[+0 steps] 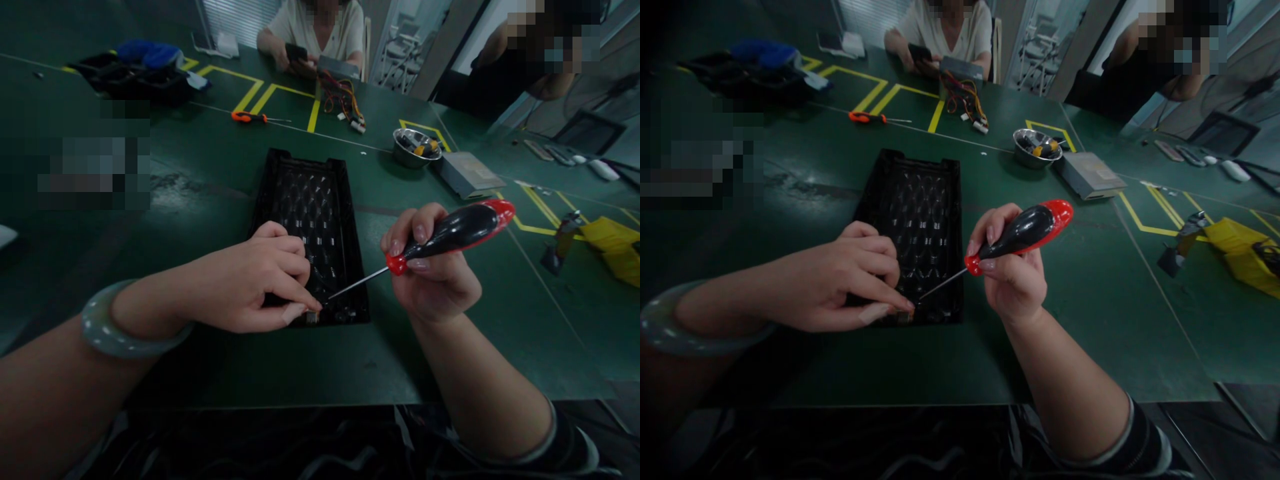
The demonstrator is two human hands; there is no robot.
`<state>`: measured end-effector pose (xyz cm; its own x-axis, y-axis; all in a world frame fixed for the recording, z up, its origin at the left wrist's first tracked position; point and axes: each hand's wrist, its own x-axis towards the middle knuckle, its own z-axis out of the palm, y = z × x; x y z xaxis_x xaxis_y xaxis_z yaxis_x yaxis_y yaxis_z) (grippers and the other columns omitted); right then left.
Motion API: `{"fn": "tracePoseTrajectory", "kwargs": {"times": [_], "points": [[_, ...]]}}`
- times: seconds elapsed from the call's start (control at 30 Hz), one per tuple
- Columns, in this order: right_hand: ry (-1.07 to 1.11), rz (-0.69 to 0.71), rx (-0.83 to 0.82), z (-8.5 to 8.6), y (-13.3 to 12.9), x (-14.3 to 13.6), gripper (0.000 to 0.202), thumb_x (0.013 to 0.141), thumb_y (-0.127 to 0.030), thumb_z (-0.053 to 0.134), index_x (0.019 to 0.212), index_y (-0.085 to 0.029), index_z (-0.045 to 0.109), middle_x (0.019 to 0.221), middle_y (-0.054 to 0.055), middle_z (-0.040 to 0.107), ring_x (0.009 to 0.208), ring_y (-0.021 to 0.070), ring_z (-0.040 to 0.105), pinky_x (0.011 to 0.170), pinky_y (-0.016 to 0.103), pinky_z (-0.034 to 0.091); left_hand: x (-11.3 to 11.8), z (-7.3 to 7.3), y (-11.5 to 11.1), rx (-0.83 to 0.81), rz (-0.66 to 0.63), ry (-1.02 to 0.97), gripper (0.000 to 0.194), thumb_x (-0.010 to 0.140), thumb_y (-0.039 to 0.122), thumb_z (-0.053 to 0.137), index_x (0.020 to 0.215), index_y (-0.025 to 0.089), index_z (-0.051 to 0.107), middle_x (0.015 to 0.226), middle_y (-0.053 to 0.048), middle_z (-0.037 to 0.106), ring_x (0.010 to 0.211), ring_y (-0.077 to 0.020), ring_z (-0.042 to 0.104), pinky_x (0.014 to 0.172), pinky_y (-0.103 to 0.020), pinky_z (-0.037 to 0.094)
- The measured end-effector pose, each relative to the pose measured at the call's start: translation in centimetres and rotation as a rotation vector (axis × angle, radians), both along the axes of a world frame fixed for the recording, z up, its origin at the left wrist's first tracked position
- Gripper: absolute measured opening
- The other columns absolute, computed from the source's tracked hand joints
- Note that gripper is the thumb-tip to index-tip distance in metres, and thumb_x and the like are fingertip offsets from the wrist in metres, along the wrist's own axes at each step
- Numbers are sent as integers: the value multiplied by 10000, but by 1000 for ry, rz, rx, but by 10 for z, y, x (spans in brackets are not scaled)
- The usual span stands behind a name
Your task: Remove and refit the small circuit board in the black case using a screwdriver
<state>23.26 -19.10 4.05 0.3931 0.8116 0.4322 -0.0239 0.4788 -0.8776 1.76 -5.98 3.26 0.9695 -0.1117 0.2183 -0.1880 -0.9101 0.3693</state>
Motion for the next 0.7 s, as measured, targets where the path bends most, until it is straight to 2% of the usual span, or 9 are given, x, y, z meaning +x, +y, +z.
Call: {"fn": "tracePoseTrajectory", "kwargs": {"times": [0.13,0.23,0.33,0.5,0.7], "points": [[12,-7,23,0,1,-1,197,646,-271,653,724,-244,474,636,-25,484,575,131,466,537,301,343,1,-2,1,-11,118,-38,162,934,334,600,878,281,742,790,26,688,839,-166,562,878,-381,269],[49,18,48,2,1,-3,183,619,-228,643,722,-240,491,628,-23,510,567,128,458,534,299,335,3,-5,1,-27,178,-36,193,921,432,647,1010,283,733,891,22,708,907,-173,570,899,-374,258],[81,64,82,2,1,-3,180,600,-200,649,713,-236,514,617,-25,527,552,127,451,512,294,324,5,-6,0,-26,147,12,251,936,456,645,1141,331,720,959,20,711,949,-173,569,900,-369,251],[84,133,140,0,2,-3,221,613,-219,715,729,-231,528,632,-25,551,552,128,461,491,290,332,7,-7,-3,-3,128,54,224,943,475,641,1105,359,744,946,25,700,936,-169,566,875,-371,245],[59,121,114,-1,0,-3,220,619,-255,713,729,-243,522,627,-29,546,542,133,465,488,300,343,8,-10,-5,7,132,49,174,952,446,633,1049,355,745,939,35,692,947,-166,568,904,-376,239]]}}
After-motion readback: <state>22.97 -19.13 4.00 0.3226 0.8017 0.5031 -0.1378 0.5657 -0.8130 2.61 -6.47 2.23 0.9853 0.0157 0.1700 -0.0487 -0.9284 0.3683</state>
